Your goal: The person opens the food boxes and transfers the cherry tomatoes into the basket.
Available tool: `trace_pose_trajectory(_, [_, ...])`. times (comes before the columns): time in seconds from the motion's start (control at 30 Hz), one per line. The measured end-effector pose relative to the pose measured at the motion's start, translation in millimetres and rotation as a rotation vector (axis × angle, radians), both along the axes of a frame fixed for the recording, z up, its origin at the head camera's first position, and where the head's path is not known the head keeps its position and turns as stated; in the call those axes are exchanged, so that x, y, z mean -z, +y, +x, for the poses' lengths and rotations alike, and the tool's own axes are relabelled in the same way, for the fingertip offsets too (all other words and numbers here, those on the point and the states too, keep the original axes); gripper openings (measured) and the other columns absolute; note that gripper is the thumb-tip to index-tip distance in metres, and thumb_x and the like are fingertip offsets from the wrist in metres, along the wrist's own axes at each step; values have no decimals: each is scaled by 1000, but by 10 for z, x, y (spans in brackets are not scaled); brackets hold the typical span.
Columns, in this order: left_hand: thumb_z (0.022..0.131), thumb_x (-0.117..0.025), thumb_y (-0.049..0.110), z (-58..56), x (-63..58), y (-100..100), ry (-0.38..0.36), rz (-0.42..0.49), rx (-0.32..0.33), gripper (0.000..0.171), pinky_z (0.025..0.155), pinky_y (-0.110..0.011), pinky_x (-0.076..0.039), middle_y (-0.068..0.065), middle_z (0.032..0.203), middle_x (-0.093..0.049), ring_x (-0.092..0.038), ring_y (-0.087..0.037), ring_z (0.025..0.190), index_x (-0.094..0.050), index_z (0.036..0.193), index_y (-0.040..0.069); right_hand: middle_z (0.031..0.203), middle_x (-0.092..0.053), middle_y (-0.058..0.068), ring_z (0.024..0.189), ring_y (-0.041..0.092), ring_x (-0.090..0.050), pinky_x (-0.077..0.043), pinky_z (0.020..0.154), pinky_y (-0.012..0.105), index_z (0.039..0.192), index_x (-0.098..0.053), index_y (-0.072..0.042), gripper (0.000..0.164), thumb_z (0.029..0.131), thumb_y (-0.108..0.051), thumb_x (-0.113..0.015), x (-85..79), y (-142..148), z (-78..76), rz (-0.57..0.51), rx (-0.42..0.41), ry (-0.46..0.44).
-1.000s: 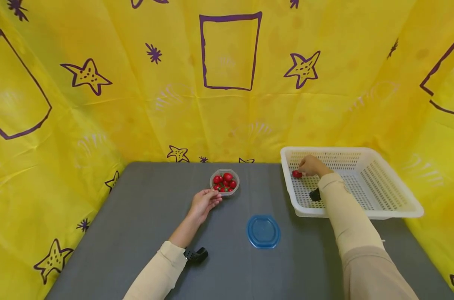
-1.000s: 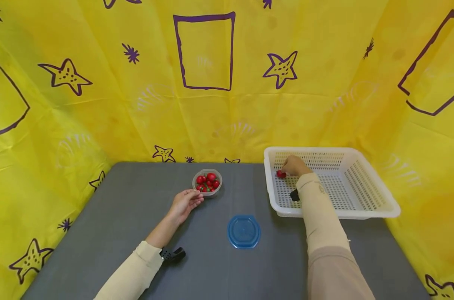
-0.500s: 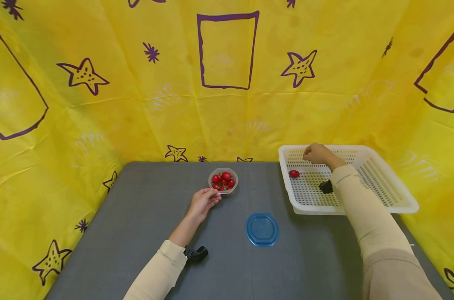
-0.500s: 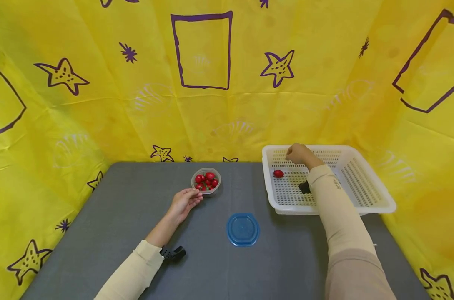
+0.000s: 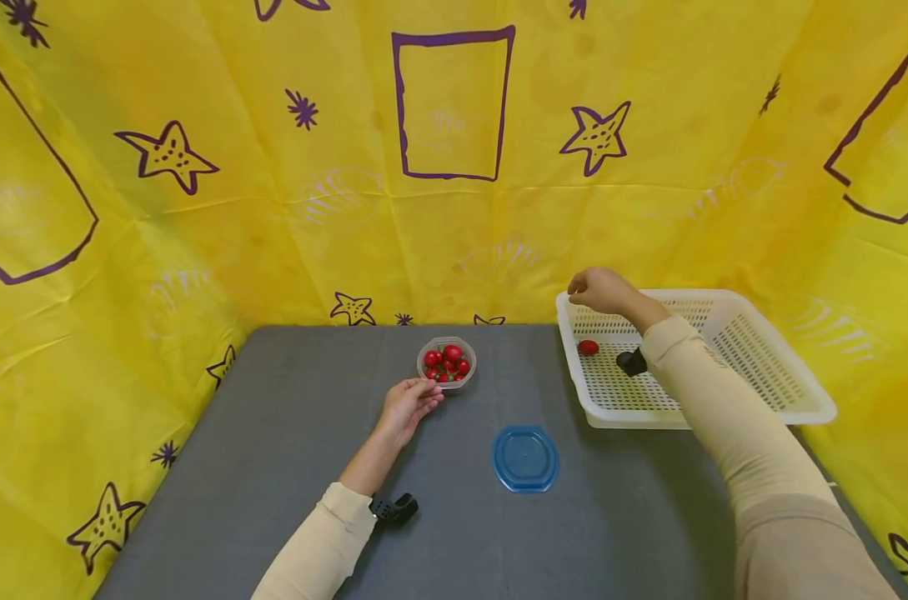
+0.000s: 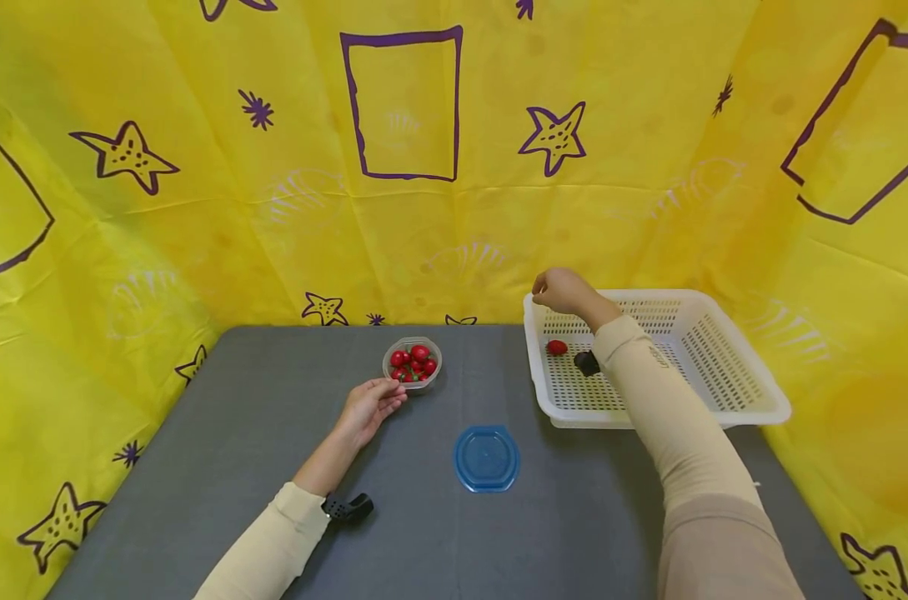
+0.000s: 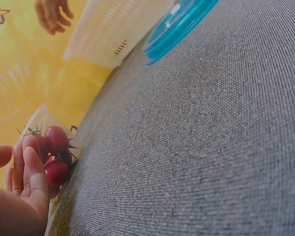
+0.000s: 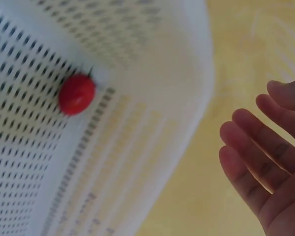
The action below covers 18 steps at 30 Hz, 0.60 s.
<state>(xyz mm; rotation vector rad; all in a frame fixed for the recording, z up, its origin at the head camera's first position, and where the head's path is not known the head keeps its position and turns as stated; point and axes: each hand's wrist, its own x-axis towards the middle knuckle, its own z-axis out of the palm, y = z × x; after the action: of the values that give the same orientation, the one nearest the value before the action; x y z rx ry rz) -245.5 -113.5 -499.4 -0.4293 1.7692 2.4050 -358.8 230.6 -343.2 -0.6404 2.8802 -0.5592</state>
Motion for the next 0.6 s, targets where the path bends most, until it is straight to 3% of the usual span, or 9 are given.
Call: trace_pose_trajectory(0.6, [96,-56,6,0,-4,-12,-4,12,12,10,66,-21,-56,2,72,-68,-67,-8,66,-55,103,-1,108,-70,23,100,37,-66,-51,92,49,115,-65,7,31,92,-14,-62,-69,-780,48,15,-109,114])
